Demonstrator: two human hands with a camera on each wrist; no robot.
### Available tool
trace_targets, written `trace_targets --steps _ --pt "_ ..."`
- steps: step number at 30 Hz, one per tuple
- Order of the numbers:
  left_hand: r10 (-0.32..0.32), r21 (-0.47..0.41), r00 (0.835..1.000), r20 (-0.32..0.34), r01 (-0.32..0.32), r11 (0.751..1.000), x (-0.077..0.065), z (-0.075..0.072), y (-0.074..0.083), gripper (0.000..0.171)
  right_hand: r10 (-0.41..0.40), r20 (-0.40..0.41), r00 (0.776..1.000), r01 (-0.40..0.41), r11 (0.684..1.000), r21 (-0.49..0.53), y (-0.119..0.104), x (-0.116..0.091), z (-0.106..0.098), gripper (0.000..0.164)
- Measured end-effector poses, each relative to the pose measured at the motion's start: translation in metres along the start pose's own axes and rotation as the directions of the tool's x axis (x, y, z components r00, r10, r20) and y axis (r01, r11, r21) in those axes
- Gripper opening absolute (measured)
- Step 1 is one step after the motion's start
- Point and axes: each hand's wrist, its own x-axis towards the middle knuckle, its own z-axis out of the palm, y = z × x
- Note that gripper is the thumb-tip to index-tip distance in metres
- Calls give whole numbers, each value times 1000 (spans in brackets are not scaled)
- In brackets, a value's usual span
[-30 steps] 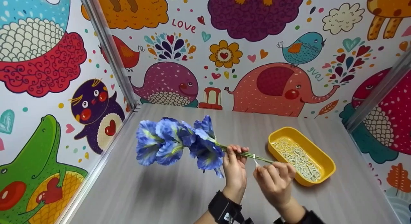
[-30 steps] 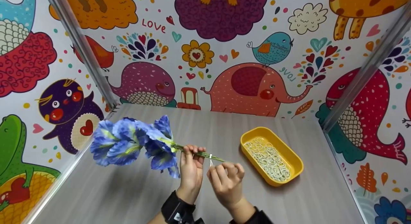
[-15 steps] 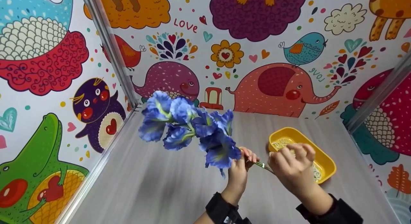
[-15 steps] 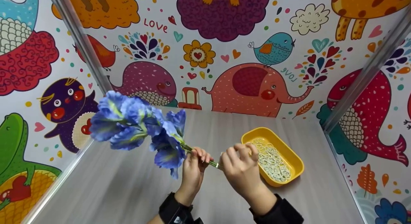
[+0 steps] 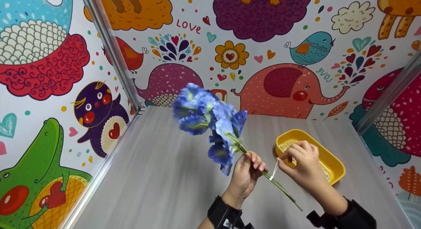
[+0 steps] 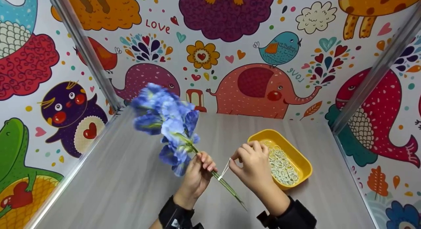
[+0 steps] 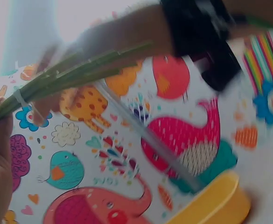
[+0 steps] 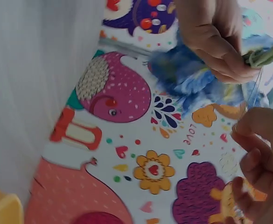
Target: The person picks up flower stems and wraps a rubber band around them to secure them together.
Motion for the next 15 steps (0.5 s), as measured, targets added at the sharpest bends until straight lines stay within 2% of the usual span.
trace_targets --steps 4,9,15 --pt "-34 -129 997 -68 25 991 0 7 3 29 69 -33 997 -66 993 96 1 -8 9 25" --pt "8 -215 992 -122 -34 976 -1 14 4 27 180 -68 981 -163 965 204 -4 -19 20 27" --pt "52 -332 980 -195 -116 936 -2 23 3 27 281 -103 954 -233 912 336 -12 -30 31 28"
